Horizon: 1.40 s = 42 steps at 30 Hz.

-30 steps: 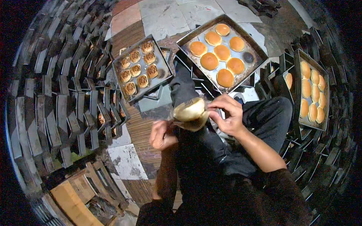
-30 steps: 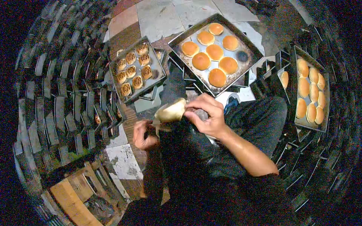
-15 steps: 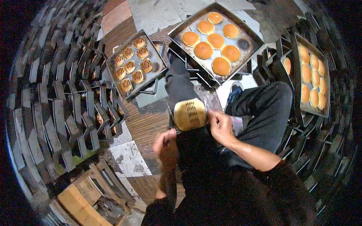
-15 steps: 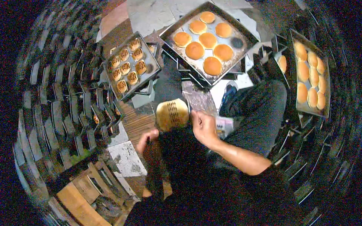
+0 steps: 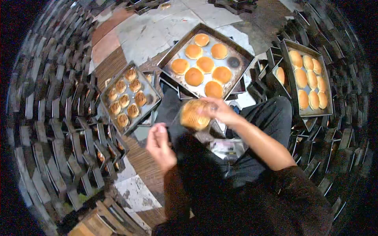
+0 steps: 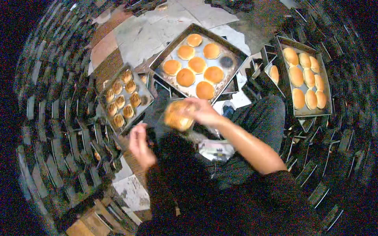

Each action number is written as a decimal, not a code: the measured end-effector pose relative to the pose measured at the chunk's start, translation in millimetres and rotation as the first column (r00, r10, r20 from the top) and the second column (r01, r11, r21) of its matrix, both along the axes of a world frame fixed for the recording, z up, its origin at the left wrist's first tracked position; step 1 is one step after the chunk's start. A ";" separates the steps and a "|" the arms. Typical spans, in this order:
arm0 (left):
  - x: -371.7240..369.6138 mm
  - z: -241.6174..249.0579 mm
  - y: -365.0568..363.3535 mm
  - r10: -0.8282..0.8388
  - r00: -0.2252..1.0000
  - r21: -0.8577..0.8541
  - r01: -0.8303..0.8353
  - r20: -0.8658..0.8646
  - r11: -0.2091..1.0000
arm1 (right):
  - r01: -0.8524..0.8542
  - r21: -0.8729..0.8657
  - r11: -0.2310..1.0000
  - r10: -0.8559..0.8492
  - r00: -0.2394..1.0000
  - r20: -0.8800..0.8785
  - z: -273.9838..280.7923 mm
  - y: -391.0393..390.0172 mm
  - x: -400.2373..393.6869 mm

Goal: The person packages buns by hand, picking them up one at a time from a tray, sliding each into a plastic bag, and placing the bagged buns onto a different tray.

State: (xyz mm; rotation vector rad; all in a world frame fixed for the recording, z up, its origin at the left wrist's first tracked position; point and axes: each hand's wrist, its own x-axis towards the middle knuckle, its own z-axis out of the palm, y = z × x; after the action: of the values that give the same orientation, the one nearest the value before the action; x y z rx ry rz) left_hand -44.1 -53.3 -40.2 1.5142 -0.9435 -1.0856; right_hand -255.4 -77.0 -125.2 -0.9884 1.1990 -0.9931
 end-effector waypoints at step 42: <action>14.4 -108.6 -32.4 0.048 0.984 -0.015 -0.047 0.171 0.999 | -0.098 -0.082 0.992 -0.070 0.120 -0.990 -173.0 -261.4 -171.4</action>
State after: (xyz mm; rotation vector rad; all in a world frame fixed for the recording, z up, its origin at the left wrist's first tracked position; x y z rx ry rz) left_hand -29.7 -85.7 -148.8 1.6327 -1.0234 -0.9259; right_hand -426.8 -338.4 -298.2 -1.9293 2.2556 -0.1908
